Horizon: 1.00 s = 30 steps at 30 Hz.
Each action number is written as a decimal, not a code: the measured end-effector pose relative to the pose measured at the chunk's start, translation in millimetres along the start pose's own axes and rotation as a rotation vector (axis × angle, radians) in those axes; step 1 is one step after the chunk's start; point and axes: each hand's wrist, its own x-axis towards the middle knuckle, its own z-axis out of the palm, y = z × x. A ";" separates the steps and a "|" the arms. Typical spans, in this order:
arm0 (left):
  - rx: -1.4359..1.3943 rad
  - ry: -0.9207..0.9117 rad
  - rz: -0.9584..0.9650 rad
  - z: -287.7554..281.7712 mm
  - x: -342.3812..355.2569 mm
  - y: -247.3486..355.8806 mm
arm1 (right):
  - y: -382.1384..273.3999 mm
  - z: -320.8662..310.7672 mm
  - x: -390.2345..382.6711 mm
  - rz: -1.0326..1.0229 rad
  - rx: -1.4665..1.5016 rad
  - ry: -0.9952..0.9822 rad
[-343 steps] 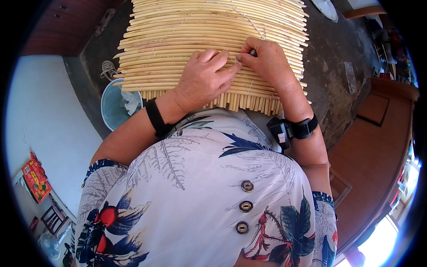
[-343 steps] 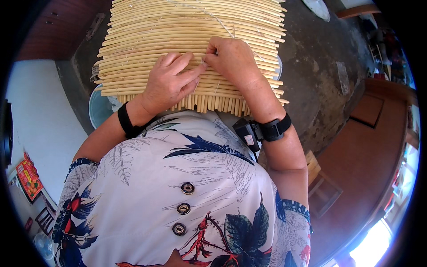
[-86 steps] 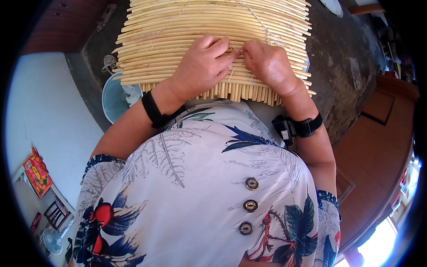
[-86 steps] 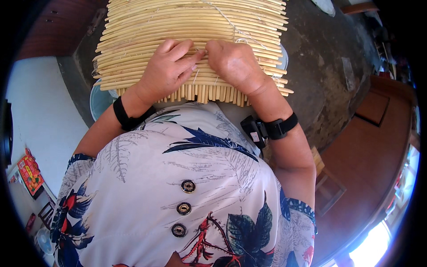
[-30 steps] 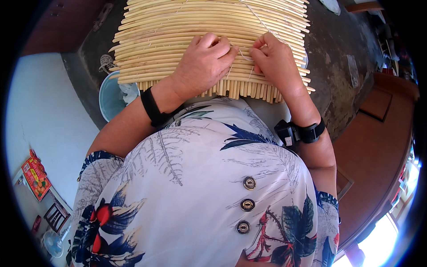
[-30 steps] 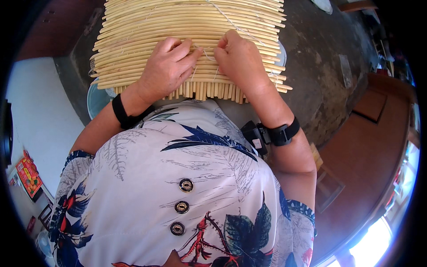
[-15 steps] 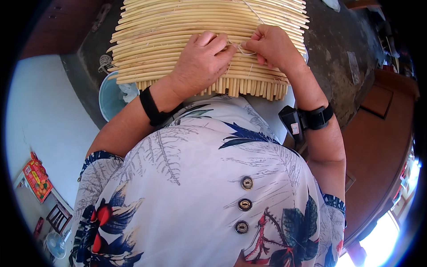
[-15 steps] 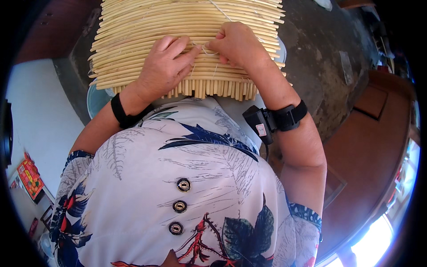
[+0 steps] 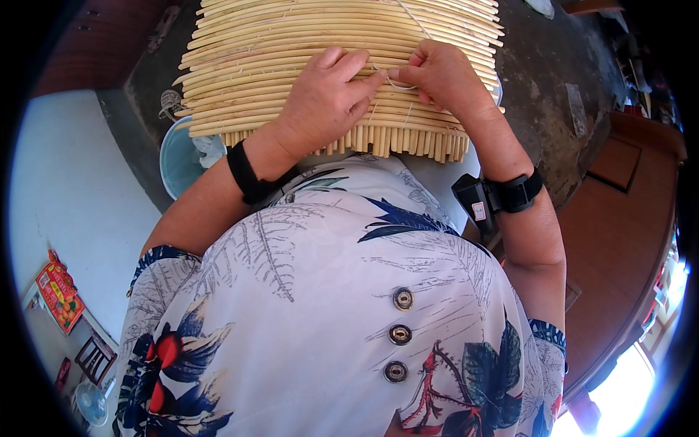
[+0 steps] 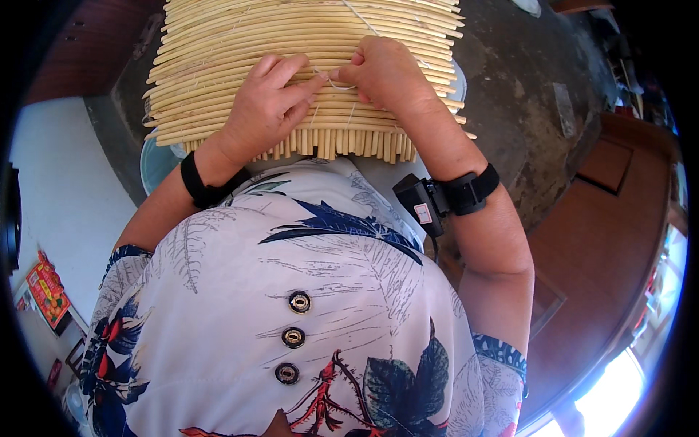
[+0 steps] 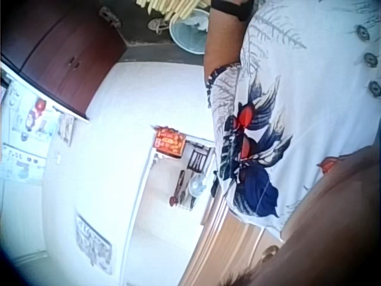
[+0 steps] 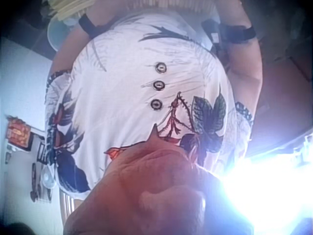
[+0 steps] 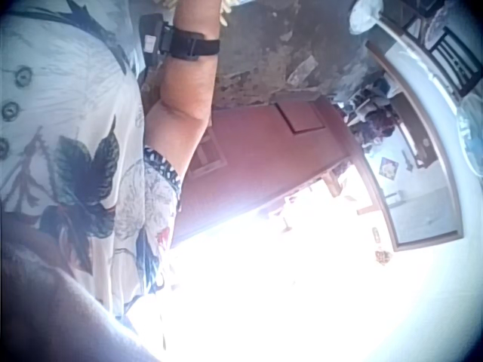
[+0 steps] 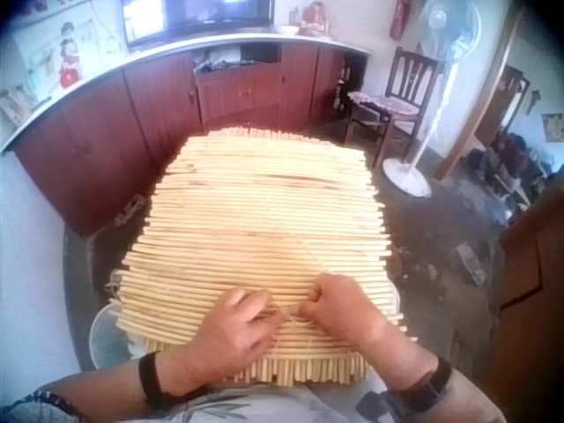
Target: The person weaves a mat by threading string through rows of reeds by hand, then cuts the string using scissors. After setting the mat aside, the person threads a needle and resumes weaving the string through the reeds.
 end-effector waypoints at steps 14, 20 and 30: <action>-0.173 0.026 -0.090 0.9 2.5 -6.8 | -3.3 1.4 -3.0 -0.057 -0.155 0.068; -0.224 0.038 -0.156 -1.1 4.9 -6.8 | -2.2 2.2 -3.1 -0.062 -0.181 0.077; -0.191 0.038 -0.250 1.0 17.4 -0.7 | 6.6 5.7 -0.1 -0.126 -0.213 0.135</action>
